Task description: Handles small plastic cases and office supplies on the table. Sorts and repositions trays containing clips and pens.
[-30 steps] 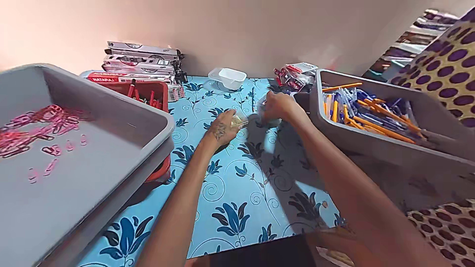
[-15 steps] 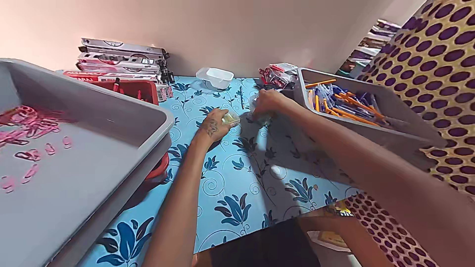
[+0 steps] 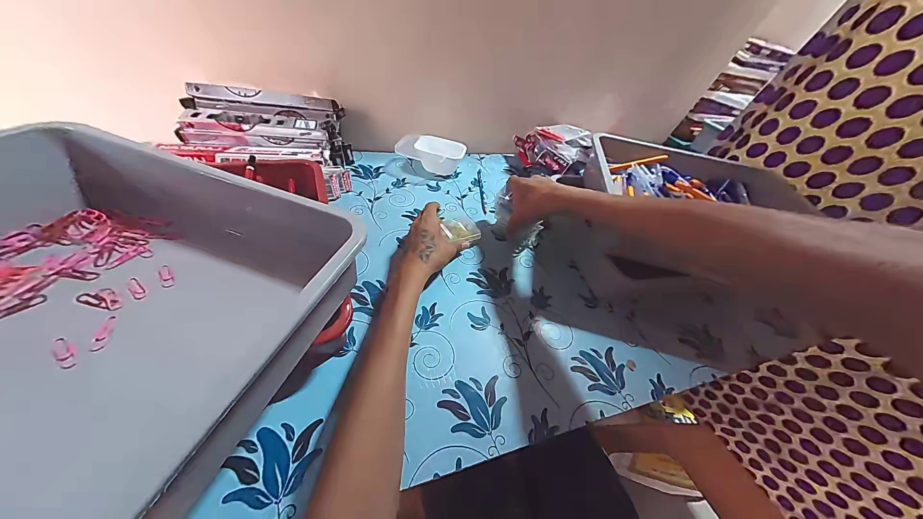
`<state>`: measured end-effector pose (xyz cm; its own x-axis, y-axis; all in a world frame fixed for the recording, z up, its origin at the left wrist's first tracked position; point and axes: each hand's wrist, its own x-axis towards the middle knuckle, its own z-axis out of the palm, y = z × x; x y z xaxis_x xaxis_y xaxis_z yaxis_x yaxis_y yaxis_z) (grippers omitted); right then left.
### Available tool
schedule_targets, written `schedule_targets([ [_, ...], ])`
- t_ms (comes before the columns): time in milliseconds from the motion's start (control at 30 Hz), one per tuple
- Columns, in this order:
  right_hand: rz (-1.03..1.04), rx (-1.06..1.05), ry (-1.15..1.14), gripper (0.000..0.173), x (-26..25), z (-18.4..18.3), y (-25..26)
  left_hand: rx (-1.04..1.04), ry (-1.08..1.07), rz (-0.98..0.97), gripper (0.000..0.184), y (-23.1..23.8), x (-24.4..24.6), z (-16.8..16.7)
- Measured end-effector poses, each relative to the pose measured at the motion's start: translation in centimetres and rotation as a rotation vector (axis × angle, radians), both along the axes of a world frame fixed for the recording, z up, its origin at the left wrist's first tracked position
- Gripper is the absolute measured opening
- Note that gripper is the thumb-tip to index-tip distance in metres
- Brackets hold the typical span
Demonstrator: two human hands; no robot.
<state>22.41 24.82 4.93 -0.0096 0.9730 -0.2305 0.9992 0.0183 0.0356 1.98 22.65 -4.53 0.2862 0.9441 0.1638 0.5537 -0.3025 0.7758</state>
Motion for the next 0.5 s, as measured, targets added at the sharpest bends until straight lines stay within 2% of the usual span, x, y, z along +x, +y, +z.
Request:
schedule_targets([
  [67, 0.019, 0.008, 0.036, 0.056, 0.8, -0.6, 1.1, -0.006, -0.006, 0.019, 0.084, -0.2, 0.3, -0.2],
  [133, 0.039, -0.009, 0.068, 0.046, 1.6, -0.9, 1.9, 0.020, 0.021, 0.027, 0.081, -0.3, 0.6, -0.3],
  [367, 0.081, 0.124, 0.000, 0.085, 2.4, -3.8, 2.7, 0.155, 0.162, 0.080, 0.053, -1.3, 2.0, -0.9],
  [433, 0.078, 0.120, -0.012, 0.091, 2.4, -4.0, 3.3, 0.175, 0.158, 0.094, 0.054, -1.5, 2.2, -1.1],
  [500, 0.072, 0.117, -0.016, 0.092, 2.4, -4.2, 3.4, 0.186, 0.187, 0.103, 0.067, -1.6, 2.4, -1.4],
])
